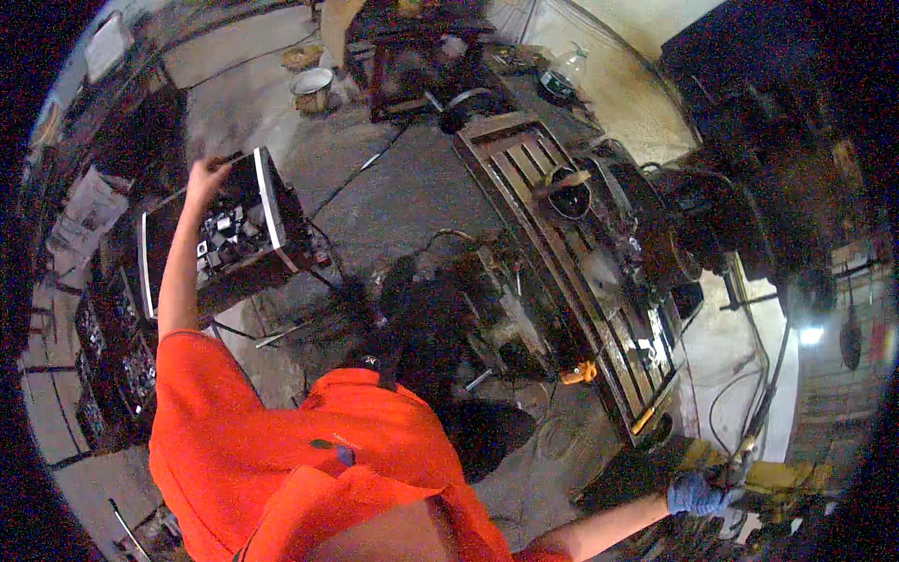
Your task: The person operates a machine by placing metal parts onto a work surface, using a file to deburr or smooth the edges, and then placing the finished parts into a storage bin.
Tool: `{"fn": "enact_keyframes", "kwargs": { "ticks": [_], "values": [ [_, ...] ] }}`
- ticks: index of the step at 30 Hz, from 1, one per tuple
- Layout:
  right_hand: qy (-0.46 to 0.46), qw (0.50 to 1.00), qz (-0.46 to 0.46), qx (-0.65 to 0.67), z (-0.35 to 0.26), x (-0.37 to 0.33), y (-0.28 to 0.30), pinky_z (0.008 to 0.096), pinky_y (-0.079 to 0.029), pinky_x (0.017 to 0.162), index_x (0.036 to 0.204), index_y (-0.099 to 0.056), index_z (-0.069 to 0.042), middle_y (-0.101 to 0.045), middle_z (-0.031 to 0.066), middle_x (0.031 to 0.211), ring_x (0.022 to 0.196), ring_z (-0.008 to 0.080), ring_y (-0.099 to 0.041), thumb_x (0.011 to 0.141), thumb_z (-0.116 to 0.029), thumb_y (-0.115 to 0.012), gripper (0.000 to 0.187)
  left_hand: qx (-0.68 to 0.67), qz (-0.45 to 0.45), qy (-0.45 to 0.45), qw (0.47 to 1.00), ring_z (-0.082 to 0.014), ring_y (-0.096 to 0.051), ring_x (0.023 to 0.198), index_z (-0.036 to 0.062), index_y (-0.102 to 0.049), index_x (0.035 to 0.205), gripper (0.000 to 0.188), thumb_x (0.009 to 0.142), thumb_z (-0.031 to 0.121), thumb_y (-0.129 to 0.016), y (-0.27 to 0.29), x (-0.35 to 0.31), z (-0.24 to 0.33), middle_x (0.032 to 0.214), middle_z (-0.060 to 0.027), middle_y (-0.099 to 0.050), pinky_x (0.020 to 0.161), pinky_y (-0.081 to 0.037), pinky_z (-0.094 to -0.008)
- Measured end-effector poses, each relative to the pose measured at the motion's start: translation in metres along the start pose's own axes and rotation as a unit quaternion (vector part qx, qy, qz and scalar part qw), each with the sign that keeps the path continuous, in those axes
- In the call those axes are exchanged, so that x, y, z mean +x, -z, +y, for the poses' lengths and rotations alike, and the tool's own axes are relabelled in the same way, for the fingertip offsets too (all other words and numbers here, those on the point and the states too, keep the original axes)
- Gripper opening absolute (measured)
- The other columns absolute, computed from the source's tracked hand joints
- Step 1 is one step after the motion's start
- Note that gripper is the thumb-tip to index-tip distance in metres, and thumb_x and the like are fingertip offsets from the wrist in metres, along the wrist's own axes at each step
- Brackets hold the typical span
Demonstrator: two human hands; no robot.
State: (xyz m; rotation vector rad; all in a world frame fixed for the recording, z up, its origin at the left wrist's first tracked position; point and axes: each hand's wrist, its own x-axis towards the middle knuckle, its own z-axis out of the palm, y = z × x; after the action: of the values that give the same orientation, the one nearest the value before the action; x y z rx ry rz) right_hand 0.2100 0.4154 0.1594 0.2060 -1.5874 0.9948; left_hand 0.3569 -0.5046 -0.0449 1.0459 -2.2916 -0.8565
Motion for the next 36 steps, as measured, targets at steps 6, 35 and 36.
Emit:
{"fn": "enact_keyframes", "kwargs": {
  "ticks": [6, 35, 36],
  "values": [
    [0.138, 0.978, -0.055, -0.145, -0.018, 0.016, -0.002, 0.0320, -0.043, 0.082, 0.094, -0.059, 0.005, -0.060, 0.0148, 0.096, 0.089, 0.0241, -0.055, 0.083, -0.006, -0.050, 0.018, 0.201, -0.068, -0.017, 0.977, -0.0298, -0.056, 0.097, 0.0085, -0.058, 0.107, 0.042, 0.066, 0.015, -0.066, -0.051, -0.021, -0.034, 0.102, -0.0165, -0.059, 0.083, -0.045, -0.0393],
    [0.035, 0.995, -0.056, 0.074, -0.107, 0.129, -0.046, 0.0306, -0.045, 0.079, 0.091, -0.058, 0.002, -0.059, 0.0111, 0.090, 0.086, 0.0233, -0.058, 0.073, -0.002, -0.051, 0.019, -0.613, -0.065, 0.159, 0.771, -0.0204, -0.057, 0.080, -0.0018, -0.053, 0.103, 0.027, 0.085, 0.018, -0.053, -0.026, 0.031, -0.068, 0.089, -0.0083, -0.059, 0.083, -0.046, -0.0341],
    [0.039, 0.996, -0.045, 0.062, -0.105, 0.140, -0.044, 0.0300, -0.045, 0.078, 0.092, -0.058, 0.002, -0.060, 0.0108, 0.090, 0.085, 0.0227, -0.058, 0.074, -0.003, -0.051, 0.020, -0.618, -0.082, 0.126, 0.772, -0.0203, -0.057, 0.080, -0.0012, -0.054, 0.101, 0.026, 0.084, 0.018, -0.054, -0.026, 0.028, -0.038, 0.086, -0.0078, -0.059, 0.083, -0.046, -0.0338]
  ]
}}
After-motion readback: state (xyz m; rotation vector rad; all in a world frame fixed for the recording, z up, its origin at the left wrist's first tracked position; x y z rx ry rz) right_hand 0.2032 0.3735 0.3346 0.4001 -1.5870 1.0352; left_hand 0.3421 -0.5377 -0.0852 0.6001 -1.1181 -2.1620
